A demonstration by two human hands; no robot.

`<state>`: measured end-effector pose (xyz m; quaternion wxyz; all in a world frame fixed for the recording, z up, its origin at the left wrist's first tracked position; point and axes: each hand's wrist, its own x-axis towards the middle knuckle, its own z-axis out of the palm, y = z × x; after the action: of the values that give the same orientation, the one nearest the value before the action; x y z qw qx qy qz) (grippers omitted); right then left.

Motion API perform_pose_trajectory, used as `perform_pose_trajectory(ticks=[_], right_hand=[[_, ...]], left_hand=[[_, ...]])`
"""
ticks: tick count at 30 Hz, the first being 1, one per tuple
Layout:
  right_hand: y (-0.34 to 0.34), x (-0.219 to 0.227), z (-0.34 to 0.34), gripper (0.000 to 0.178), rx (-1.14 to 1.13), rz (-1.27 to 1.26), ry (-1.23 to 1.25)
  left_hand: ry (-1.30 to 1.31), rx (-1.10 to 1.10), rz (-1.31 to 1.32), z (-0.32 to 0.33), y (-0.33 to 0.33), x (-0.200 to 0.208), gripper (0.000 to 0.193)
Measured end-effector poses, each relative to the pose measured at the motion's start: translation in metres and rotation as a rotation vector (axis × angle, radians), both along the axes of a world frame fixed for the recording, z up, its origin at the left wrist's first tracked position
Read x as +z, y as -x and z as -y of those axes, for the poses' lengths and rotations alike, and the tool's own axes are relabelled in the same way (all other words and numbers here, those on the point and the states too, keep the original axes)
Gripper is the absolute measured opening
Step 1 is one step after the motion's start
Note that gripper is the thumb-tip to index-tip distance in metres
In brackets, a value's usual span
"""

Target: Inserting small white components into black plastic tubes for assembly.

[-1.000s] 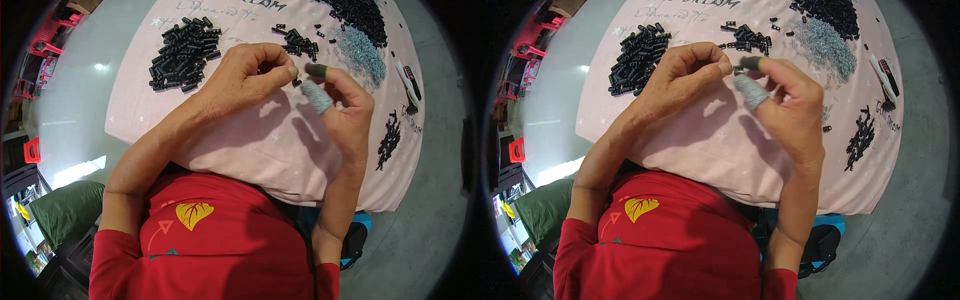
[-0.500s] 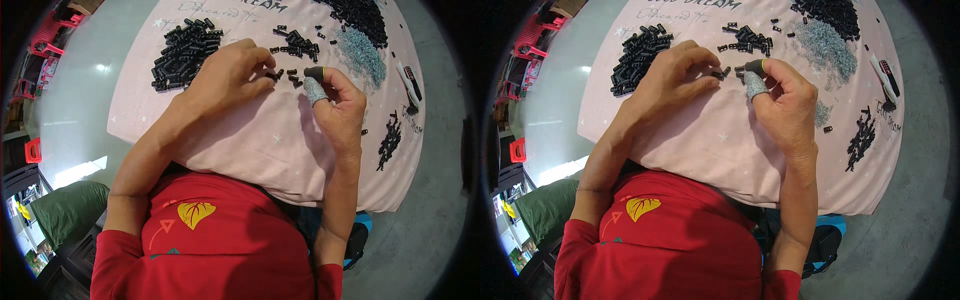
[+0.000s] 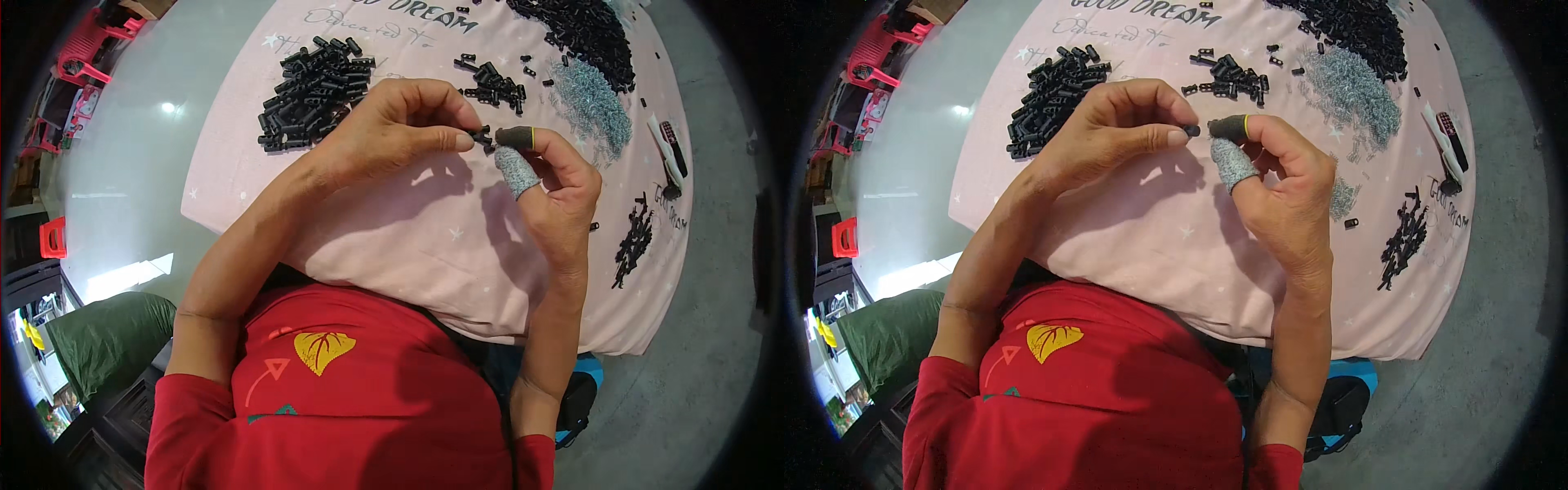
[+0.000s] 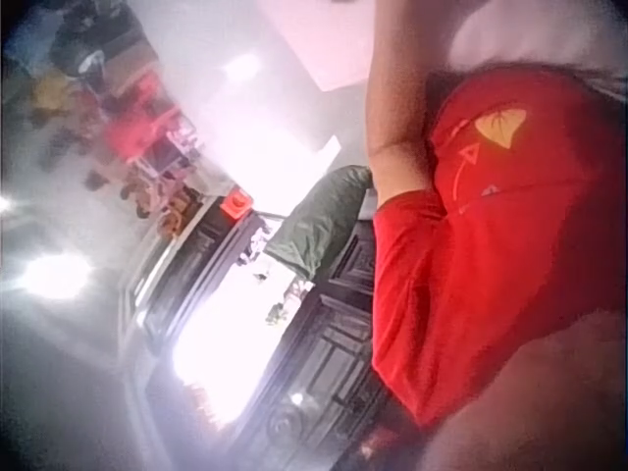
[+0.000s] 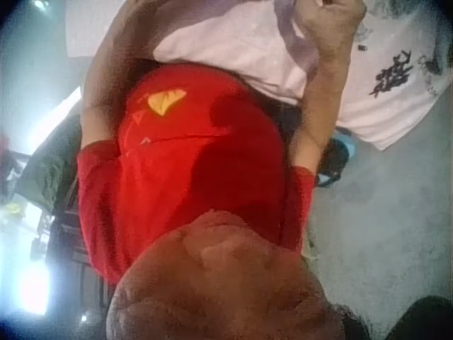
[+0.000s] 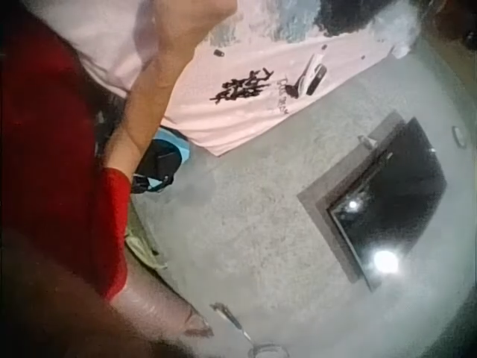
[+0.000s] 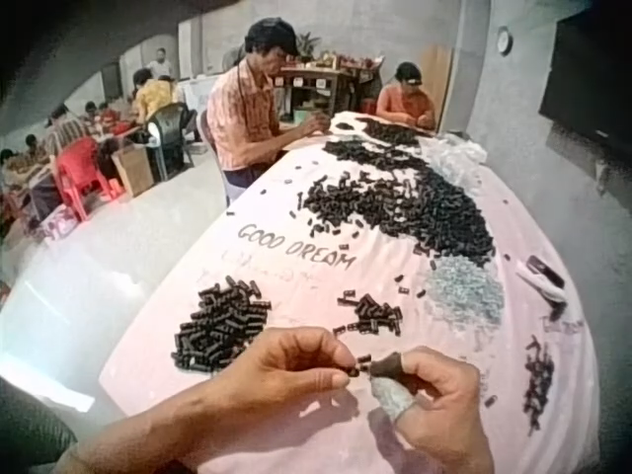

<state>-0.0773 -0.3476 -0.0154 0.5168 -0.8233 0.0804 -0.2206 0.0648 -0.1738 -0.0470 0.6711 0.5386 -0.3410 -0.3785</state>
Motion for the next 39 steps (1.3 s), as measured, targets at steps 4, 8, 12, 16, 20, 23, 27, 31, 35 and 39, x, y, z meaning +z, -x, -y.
perform_pose_trajectory(ticks=[4,8,12,16,20,23,27,31,35,39], right_hand=[[0.0,-0.002,0.001,0.018,0.011,0.025,0.008],[0.0,0.001,0.0,0.019,0.008,0.026,0.009],[0.0,-0.001,-0.004,0.019,-0.004,0.088,-0.013],[-0.001,-0.002,-0.006,0.019,-0.009,0.09,0.001],[-0.002,-0.006,-0.006,0.02,-0.011,0.099,0.068],[-0.004,-0.007,-0.005,0.02,-0.022,0.121,0.118],[-0.003,-0.004,-0.003,0.021,-0.015,0.126,0.245],[-0.003,0.001,-0.002,0.024,-0.021,0.117,0.393],[-0.002,0.007,0.0,0.025,-0.005,0.138,0.472],[-0.002,0.008,0.003,0.029,0.034,0.183,0.538]], left_hand=[[-0.079,-0.042,-0.079,-0.003,0.004,0.014,0.024],[-0.054,-0.036,-0.133,-0.004,-0.001,0.013,0.024],[-0.096,0.004,-0.366,-0.003,0.003,0.021,0.021],[-0.019,0.004,-0.413,-0.002,-0.001,0.008,0.023],[-0.048,-0.021,-0.484,-0.002,0.0,0.012,0.023],[-0.037,-0.056,-0.489,0.0,0.002,0.009,0.024],[-0.053,-0.074,-0.514,0.002,0.003,0.006,0.025],[-0.092,-0.081,-0.411,0.003,0.003,0.005,0.025],[-0.115,-0.085,-0.308,0.001,0.005,0.01,0.025],[-0.081,-0.098,-0.268,0.003,0.007,0.008,0.025]])
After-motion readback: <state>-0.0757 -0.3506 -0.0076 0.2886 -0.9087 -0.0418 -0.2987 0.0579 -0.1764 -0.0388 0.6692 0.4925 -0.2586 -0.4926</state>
